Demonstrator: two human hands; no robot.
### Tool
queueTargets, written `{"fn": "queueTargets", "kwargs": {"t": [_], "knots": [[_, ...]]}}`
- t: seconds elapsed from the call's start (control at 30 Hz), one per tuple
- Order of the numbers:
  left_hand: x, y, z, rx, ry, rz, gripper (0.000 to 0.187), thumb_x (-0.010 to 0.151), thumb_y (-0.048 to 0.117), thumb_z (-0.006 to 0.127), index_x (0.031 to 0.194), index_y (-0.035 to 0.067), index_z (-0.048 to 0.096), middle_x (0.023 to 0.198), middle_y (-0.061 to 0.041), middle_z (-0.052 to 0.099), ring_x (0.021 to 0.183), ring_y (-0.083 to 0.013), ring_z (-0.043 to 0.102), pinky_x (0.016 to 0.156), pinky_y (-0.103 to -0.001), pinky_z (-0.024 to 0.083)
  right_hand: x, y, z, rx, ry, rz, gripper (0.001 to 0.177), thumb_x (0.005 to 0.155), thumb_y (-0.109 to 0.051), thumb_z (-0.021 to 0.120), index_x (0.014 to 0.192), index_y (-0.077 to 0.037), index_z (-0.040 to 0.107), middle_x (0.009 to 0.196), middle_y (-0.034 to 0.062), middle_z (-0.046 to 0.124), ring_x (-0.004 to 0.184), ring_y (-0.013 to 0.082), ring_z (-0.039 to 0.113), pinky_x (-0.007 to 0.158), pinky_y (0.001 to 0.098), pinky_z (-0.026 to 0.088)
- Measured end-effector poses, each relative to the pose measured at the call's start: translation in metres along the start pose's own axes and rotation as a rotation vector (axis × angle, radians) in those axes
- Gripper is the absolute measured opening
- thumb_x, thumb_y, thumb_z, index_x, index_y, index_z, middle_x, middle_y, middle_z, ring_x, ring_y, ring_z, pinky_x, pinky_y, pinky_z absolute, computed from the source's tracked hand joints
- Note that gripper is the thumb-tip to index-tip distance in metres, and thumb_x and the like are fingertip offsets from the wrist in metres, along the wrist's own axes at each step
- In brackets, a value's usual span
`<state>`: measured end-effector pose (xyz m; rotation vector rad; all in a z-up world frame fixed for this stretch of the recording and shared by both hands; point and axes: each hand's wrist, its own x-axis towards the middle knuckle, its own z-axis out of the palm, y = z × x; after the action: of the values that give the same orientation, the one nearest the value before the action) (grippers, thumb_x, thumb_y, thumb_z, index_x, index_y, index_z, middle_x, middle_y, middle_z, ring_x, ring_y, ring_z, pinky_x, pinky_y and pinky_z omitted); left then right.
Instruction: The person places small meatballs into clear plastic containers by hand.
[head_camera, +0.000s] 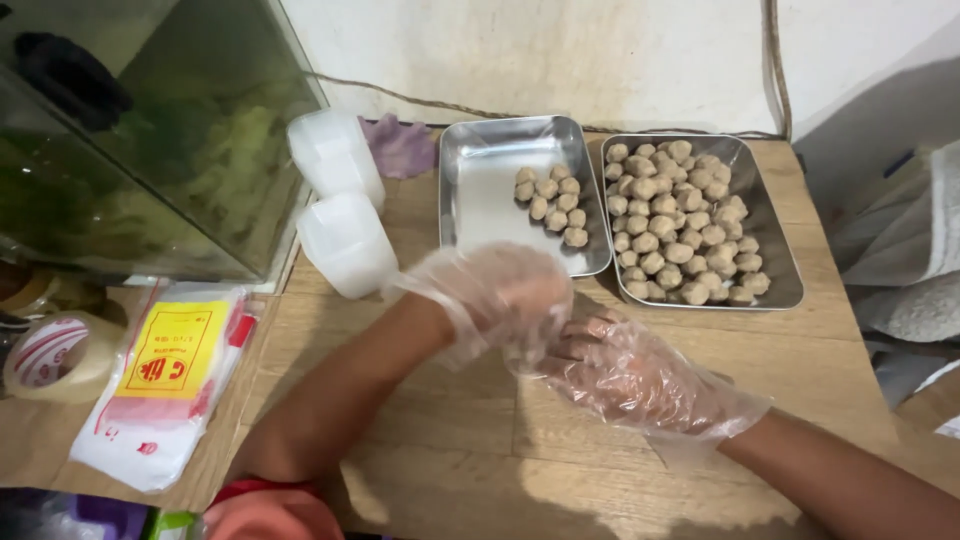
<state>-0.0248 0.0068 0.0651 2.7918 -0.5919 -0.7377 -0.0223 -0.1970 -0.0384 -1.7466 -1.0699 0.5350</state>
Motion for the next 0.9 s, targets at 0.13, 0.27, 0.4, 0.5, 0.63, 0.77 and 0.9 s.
{"fn": "queueTargets", "kwargs": {"t": [0.13, 0.27, 0.4, 0.5, 0.63, 0.77, 0.9], "knots": [[0.007, -0.021, -0.026, 0.169, 0.368, 0.055, 0.013, 0.090, 0.025, 0.061, 0.097, 0.017, 0.069, 0.084, -0.006, 0.074, 0.080, -0.0315, 0.076, 0.072, -0.047, 0.061, 0.003, -0.011, -0.001, -0.909, 0.215, -0.710, 0.017, 0.097, -0.026, 0.060, 0.104, -0.016, 0.072, 0.088, 0.0040, 0.067, 0.086, 0.0274, 0.067, 0.072, 0.0449, 0.054], [0.019, -0.035, -0.026, 0.425, 0.677, 0.049, 0.008, 0.089, 0.017, 0.056, 0.093, 0.020, 0.062, 0.078, 0.000, 0.068, 0.072, -0.0255, 0.071, 0.063, -0.044, 0.056, -0.004, 0.003, 0.002, -0.941, 0.264, -0.741, 0.012, 0.093, -0.026, 0.066, 0.100, -0.017, 0.071, 0.088, 0.0012, 0.065, 0.086, 0.0247, 0.066, 0.068, 0.0418, 0.050], [0.046, -0.055, -0.012, 0.694, 0.876, -0.022, 0.015, 0.084, 0.009, 0.049, 0.084, 0.023, 0.056, 0.071, 0.006, 0.060, 0.062, -0.0164, 0.065, 0.053, -0.037, 0.049, 0.007, -0.021, -0.007, -0.912, 0.264, -0.769, 0.011, 0.093, -0.023, 0.067, 0.099, -0.016, 0.072, 0.087, 0.0027, 0.066, 0.085, 0.0257, 0.066, 0.068, 0.0416, 0.051], [0.077, -0.072, 0.002, 0.854, 1.016, -0.128, 0.018, 0.082, 0.003, 0.042, 0.077, 0.019, 0.049, 0.063, 0.007, 0.048, 0.051, -0.0124, 0.049, 0.046, -0.031, 0.037, 0.010, -0.033, -0.004, -0.851, 0.276, -0.778, 0.010, 0.092, -0.020, 0.068, 0.098, -0.014, 0.074, 0.085, 0.0051, 0.068, 0.082, 0.0272, 0.067, 0.067, 0.0413, 0.052], [0.093, -0.083, 0.019, 0.812, 1.315, 0.066, 0.025, 0.090, 0.003, 0.045, 0.071, 0.016, 0.055, 0.061, 0.001, 0.046, 0.052, -0.0170, 0.048, 0.051, -0.033, 0.040, 0.009, -0.032, -0.004, -0.853, 0.319, -0.805, 0.010, 0.092, -0.019, 0.066, 0.097, -0.016, 0.075, 0.084, 0.0019, 0.067, 0.079, 0.0237, 0.066, 0.070, 0.0395, 0.052], [0.088, -0.092, 0.026, 0.692, 1.464, 0.112, 0.026, 0.096, 0.005, 0.043, 0.074, 0.012, 0.055, 0.065, -0.001, 0.045, 0.057, -0.0169, 0.049, 0.057, -0.029, 0.042, 0.018, -0.039, 0.001, -0.833, 0.355, -0.842, 0.012, 0.095, -0.018, 0.063, 0.097, -0.015, 0.075, 0.083, 0.0015, 0.066, 0.078, 0.0223, 0.066, 0.073, 0.0386, 0.054], [0.097, -0.105, 0.025, 0.631, 1.349, 0.078, 0.027, 0.099, 0.008, 0.044, 0.075, 0.012, 0.054, 0.069, 0.003, 0.041, 0.062, -0.0094, 0.048, 0.067, -0.019, 0.044, 0.018, -0.039, -0.004, -0.839, 0.324, -0.857, 0.012, 0.096, -0.018, 0.063, 0.097, -0.015, 0.074, 0.083, 0.0019, 0.065, 0.077, 0.0227, 0.066, 0.072, 0.0385, 0.054]]}}
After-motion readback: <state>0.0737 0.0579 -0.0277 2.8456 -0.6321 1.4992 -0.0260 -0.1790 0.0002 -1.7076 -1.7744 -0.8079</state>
